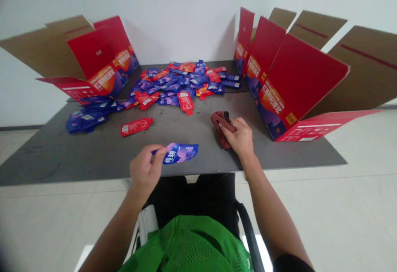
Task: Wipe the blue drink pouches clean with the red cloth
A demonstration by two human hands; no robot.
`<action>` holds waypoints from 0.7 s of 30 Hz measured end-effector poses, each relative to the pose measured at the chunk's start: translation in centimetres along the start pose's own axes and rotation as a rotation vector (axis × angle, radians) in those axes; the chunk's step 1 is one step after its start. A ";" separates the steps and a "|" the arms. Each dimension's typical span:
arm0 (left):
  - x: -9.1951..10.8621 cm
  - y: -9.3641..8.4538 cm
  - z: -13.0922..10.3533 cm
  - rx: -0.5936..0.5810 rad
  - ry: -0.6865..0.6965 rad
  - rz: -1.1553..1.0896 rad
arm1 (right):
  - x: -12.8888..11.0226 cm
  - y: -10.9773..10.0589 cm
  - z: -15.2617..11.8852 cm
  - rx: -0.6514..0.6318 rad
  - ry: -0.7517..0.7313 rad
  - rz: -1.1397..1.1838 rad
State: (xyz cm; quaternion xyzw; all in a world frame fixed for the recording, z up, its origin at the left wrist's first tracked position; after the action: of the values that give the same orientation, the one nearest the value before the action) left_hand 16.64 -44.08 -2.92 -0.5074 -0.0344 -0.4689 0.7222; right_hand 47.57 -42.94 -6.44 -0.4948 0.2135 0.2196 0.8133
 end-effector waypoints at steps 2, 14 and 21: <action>0.1 -1.2 2.4 -0.058 -0.164 -0.069 | 0.1 0.0 0.0 -0.005 0.010 0.006; -3.4 3.3 6.3 -0.478 -0.191 0.262 | 0.5 0.0 0.0 -0.020 0.019 0.016; 1.7 6.3 0.3 -0.493 0.149 0.289 | 0.2 -0.1 0.0 -0.023 0.007 0.036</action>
State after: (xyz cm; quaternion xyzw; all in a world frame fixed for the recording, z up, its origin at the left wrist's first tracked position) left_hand 22.20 -44.64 -6.24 -0.6312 0.2062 -0.3912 0.6372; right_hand 47.82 -42.91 -6.51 -0.5010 0.2225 0.2349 0.8027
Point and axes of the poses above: each hand's wrist, its own z-axis towards the middle knuckle, its own y-axis out of the palm, x = y × z, the point moved 1 cm from there along z, towards the middle knuckle, and after that the axes turned 14 degrees about -x, right-handed, at the moved point
